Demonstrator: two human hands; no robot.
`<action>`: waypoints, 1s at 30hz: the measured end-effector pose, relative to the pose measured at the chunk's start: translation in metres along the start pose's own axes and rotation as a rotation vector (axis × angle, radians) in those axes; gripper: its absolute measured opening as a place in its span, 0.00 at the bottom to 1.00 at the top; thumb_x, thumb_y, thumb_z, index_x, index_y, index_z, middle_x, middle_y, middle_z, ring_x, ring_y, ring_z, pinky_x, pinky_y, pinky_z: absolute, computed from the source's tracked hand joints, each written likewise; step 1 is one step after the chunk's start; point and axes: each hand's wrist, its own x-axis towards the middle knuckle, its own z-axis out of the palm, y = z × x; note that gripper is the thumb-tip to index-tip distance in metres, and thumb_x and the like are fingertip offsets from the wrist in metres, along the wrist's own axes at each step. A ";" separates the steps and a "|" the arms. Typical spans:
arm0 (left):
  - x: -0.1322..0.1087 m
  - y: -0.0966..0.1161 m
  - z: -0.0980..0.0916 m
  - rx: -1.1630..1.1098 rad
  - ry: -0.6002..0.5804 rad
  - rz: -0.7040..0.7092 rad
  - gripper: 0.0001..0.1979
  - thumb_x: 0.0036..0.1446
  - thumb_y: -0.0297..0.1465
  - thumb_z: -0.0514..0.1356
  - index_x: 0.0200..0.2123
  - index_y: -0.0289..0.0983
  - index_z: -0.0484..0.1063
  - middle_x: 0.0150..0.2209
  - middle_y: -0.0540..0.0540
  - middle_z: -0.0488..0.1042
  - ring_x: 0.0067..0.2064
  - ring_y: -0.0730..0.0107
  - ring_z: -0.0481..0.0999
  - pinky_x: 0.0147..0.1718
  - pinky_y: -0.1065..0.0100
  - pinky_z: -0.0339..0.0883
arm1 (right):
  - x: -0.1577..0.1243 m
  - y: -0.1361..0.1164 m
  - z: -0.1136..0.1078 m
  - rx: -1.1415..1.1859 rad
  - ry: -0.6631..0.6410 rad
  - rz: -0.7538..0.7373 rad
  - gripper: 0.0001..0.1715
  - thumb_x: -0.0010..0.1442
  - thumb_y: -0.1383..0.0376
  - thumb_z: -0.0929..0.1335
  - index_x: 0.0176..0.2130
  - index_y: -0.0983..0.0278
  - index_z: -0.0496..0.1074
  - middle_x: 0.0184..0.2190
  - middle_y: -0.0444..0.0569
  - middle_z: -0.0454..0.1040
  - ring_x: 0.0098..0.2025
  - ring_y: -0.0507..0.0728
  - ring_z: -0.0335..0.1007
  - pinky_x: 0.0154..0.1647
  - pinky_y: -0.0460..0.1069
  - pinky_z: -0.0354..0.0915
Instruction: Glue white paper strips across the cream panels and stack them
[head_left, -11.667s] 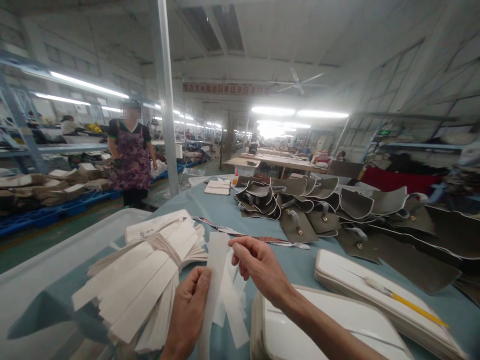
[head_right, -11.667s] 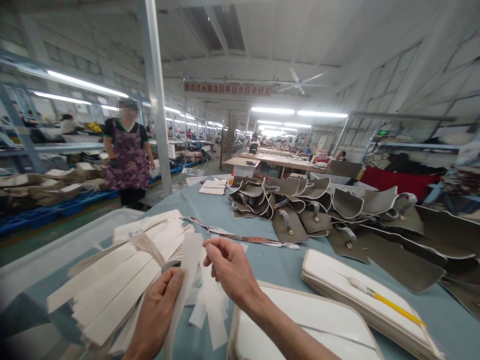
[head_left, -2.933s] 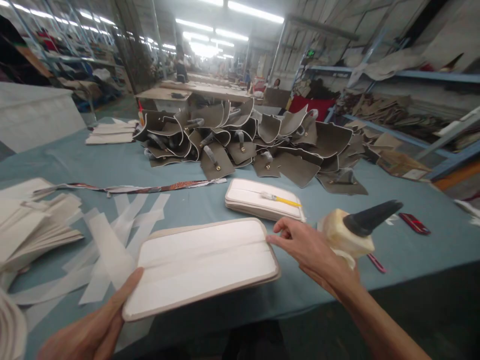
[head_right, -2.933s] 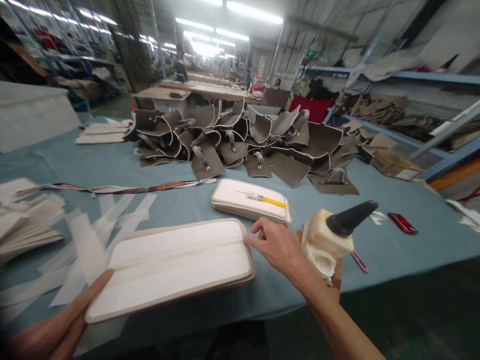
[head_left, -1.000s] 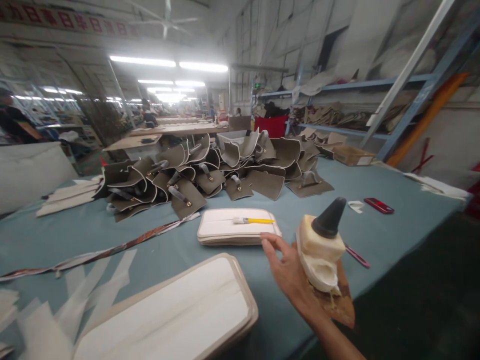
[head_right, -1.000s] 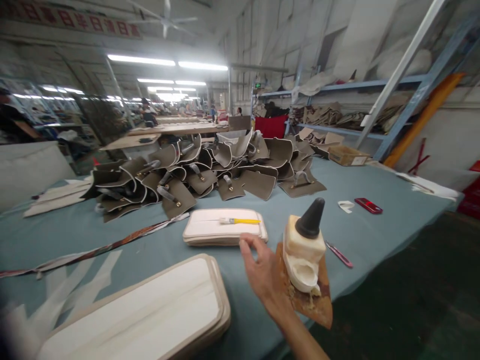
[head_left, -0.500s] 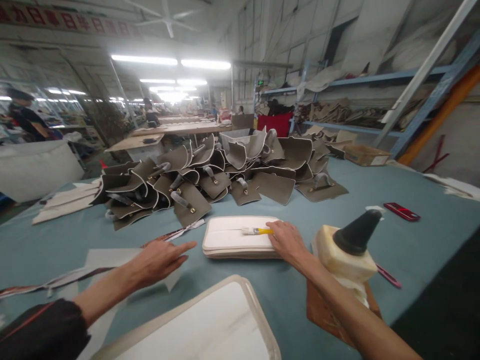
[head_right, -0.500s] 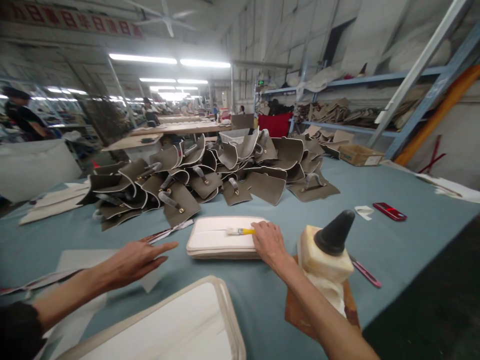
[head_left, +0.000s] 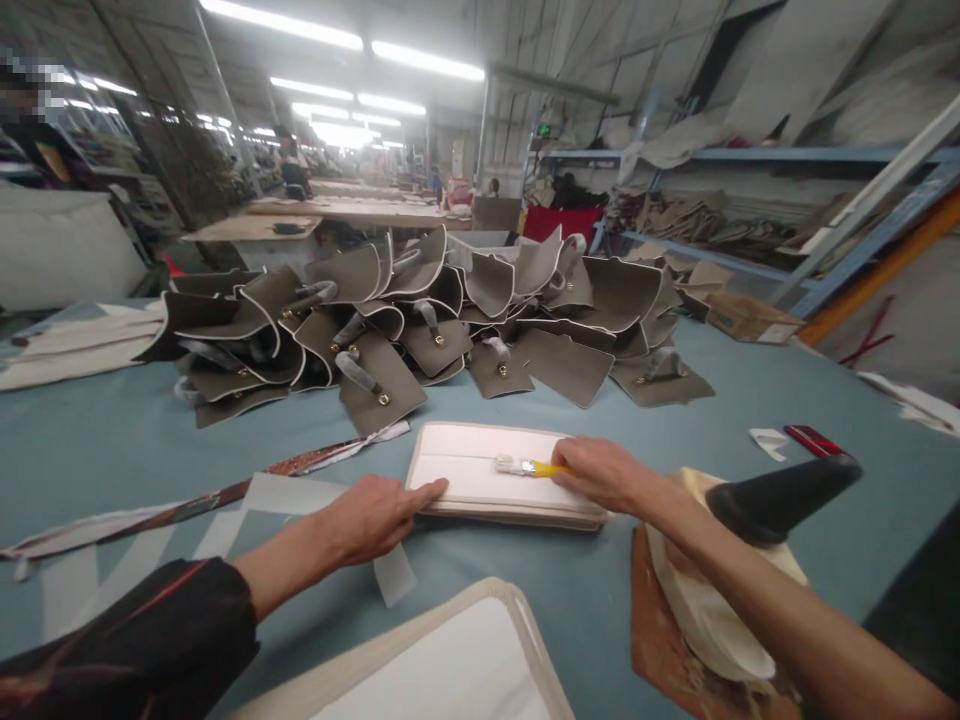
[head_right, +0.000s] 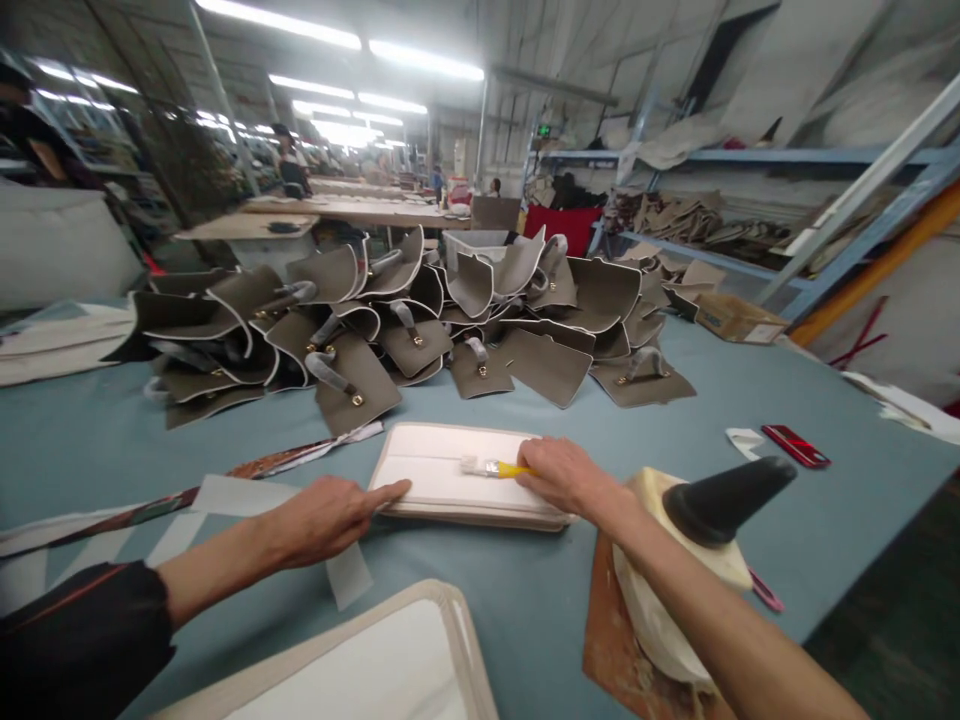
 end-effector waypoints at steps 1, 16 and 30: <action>0.000 0.001 0.001 -0.003 0.003 -0.004 0.34 0.63 0.26 0.51 0.72 0.43 0.54 0.36 0.41 0.81 0.36 0.54 0.80 0.35 0.61 0.68 | 0.000 -0.001 -0.002 -0.028 -0.005 -0.008 0.08 0.69 0.65 0.67 0.46 0.64 0.74 0.42 0.55 0.80 0.43 0.62 0.74 0.41 0.51 0.59; -0.002 0.005 0.001 -0.077 0.037 0.022 0.34 0.61 0.26 0.55 0.70 0.41 0.57 0.36 0.41 0.81 0.37 0.54 0.81 0.36 0.61 0.70 | 0.024 -0.072 -0.033 0.068 0.249 -0.247 0.14 0.76 0.61 0.61 0.55 0.61 0.69 0.43 0.50 0.82 0.39 0.58 0.76 0.37 0.50 0.57; 0.000 0.011 -0.005 -0.079 -0.036 -0.012 0.33 0.62 0.26 0.53 0.71 0.39 0.56 0.38 0.39 0.82 0.40 0.50 0.83 0.37 0.59 0.72 | 0.056 -0.102 -0.032 -0.102 0.074 -0.169 0.16 0.75 0.62 0.63 0.58 0.60 0.71 0.53 0.52 0.81 0.51 0.62 0.78 0.40 0.50 0.60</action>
